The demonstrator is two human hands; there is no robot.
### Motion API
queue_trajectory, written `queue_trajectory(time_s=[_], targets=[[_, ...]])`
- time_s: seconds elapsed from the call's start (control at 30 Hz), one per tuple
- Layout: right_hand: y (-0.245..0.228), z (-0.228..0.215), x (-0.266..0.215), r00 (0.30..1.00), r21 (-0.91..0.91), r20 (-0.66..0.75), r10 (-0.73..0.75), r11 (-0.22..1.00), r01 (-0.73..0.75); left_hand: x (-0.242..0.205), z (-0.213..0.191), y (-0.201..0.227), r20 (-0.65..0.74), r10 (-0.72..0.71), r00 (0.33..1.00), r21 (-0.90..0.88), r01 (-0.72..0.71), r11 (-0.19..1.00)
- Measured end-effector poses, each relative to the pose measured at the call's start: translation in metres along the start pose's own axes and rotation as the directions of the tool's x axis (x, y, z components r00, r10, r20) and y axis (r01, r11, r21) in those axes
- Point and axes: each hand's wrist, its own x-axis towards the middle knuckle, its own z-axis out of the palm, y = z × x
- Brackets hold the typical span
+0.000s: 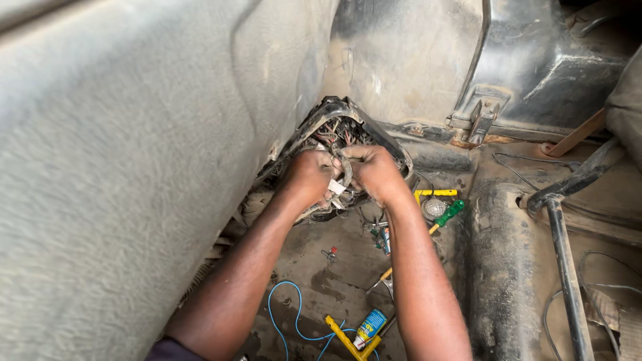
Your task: The person works on a vehicle's electrical system, removing a fuse box cover, manipulating wires, and using pliers to cut and adjust connections. The person also uses a screwdriver to further adjust the wiring.
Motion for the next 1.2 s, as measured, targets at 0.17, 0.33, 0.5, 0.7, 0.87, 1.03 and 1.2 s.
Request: queue_trajectory(time_s=[0.17,0.33,0.5,0.7,0.87,1.03,1.2], targets=[[-0.021,0.005,-0.013,0.906,-0.248,-0.321,-0.276,0.948,0.2,-0.004,0.01,-0.021,-0.223,0.207,0.953,-0.028,-0.218,0.975],[-0.05,0.022,-0.032,0.706,-0.897,0.111,-0.7,0.236,0.374,0.0,0.014,-0.025,-0.307,0.796,0.521,0.265,-0.757,0.598],[-0.046,0.009,-0.029,0.879,-0.28,-0.23,-0.418,0.893,0.351,-0.019,0.012,-0.019,-0.319,0.216,0.923,-0.051,-0.245,0.968],[-0.013,-0.006,-0.008,0.991,0.1,0.086,0.103,0.989,-0.111,-0.006,0.008,0.008,-0.11,-0.009,0.994,0.332,0.046,0.942],[-0.026,-0.007,-0.02,0.959,-0.271,-0.182,-0.217,0.949,0.163,-0.015,0.013,0.006,-0.139,0.097,0.986,0.222,-0.065,0.973],[-0.054,0.004,-0.051,0.697,-0.787,-0.199,-0.689,0.536,0.306,-0.009,0.017,-0.016,-0.239,0.615,0.752,0.286,-0.551,0.784],[-0.065,0.014,-0.061,0.717,-0.605,-0.206,-0.666,0.663,0.441,-0.009,0.015,-0.022,-0.375,0.538,0.755,0.058,-0.56,0.826]])
